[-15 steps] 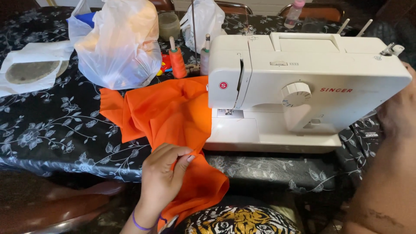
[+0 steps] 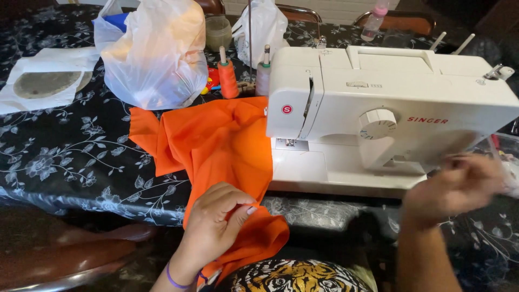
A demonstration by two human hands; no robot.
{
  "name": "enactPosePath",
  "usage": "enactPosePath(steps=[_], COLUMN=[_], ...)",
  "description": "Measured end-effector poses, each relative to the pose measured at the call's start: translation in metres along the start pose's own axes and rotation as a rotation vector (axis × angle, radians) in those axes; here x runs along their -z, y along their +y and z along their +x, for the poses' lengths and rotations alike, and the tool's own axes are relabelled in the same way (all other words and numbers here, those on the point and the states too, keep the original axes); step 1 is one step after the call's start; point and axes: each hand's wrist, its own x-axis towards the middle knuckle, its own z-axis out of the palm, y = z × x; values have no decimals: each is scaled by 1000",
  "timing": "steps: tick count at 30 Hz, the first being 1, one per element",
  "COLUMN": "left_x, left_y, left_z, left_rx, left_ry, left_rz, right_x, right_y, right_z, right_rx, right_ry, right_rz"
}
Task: Sewing a piece of orange fabric using a white Singer sewing machine on a table.
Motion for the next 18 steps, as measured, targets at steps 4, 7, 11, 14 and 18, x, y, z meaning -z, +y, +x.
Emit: enactPosePath(steps=[4, 7, 11, 14, 18], left_x=[-5, -19, -26, -16, -13], left_y=[1, -21, -41, -51, -83], left_z=[14, 8, 18, 39, 56], left_rx=[-89, 23, 192, 148, 126], left_ry=[-42, -23, 49, -12, -144], left_rz=[-116, -176, -75, 46, 393], right_x=[-59, -96, -118, -128, -139], right_y=[-102, -119, -120, -113, -115], right_z=[-40, -61, -63, -70, -74], right_rx=[227, 198, 182, 129, 86], right_ry=[-638, -1016, -1055, -982, -886], right_rz=[129, 201, 257, 273, 203])
